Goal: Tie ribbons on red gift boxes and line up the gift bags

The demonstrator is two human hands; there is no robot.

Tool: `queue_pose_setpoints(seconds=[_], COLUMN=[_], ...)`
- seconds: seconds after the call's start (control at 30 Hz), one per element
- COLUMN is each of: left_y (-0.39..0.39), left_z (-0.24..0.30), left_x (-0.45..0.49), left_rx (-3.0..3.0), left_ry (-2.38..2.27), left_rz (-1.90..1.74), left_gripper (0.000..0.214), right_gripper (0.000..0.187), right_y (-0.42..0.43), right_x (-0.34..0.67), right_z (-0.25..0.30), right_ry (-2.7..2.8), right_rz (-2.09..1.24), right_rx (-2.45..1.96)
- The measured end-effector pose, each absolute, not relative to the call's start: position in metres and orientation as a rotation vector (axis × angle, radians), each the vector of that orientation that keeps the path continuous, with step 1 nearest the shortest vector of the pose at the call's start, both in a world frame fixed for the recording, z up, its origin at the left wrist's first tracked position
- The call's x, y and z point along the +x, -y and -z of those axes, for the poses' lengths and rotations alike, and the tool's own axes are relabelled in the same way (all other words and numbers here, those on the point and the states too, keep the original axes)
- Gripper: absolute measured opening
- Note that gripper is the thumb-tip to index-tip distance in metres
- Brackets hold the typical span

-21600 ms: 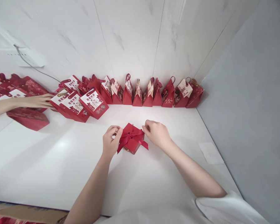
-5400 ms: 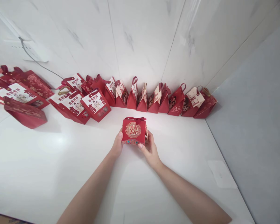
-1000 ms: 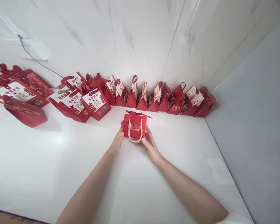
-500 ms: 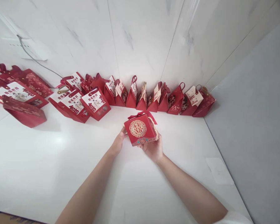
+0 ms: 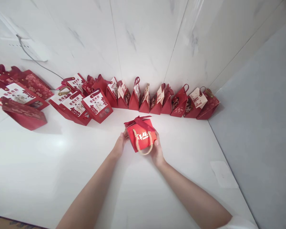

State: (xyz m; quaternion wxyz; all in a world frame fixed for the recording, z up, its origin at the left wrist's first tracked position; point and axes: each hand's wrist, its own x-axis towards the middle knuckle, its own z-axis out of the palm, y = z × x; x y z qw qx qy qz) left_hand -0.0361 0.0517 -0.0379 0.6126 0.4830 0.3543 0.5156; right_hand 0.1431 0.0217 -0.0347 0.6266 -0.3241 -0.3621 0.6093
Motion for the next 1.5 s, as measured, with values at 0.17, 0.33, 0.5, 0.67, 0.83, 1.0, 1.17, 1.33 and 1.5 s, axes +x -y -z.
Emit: queue_pose_setpoints(seconds=[0.17, 0.33, 0.5, 0.67, 0.83, 1.0, 1.17, 1.33, 1.5], left_y=[-0.050, -0.051, -0.054, -0.052, -0.049, -0.049, -0.049, -0.049, -0.050], left_z=[0.035, 0.037, 0.025, 0.014, 0.013, 0.009, 0.013, 0.017, 0.016], left_x=[-0.037, -0.041, -0.041, -0.035, -0.032, -0.029, -0.027, -0.026, -0.027], left_rx=[1.126, 0.993, 0.685, 0.422, 0.294, 0.311, 0.335, 0.388, 0.449], left_ry=[-0.779, -0.860, -0.800, -0.639, -0.486, -0.521, -0.558, -0.570, -0.541], left_rz=[-1.151, -1.130, -1.056, -0.961, -0.895, -0.917, -0.946, -0.940, -0.938], left_gripper=[0.063, 0.060, 0.064, 0.084, 0.098, 0.092, 0.079, 0.077, 0.074], right_gripper=[0.072, 0.067, 0.075, 0.082, 0.081, 0.079, 0.078, 0.076, 0.075], right_y=[-0.015, -0.015, -0.016, -0.018, -0.019, -0.020, -0.020, -0.019, -0.021], right_x=[0.145, 0.145, 0.146, 0.143, 0.141, 0.143, 0.142, 0.143, 0.142], right_z=[0.031, 0.028, 0.031, 0.037, 0.041, 0.042, 0.043, 0.041, 0.042], right_ry=[1.076, 1.108, 1.056, 1.084, 1.101, 1.100, 1.125, 1.140, 1.124], right_rz=[-1.220, -1.249, -1.294, -1.299, -1.292, -1.300, -1.313, -1.326, -1.325], right_rx=[-0.878, -0.862, -0.891, -0.944, -0.943, -0.956, -0.940, -0.944, -0.932])
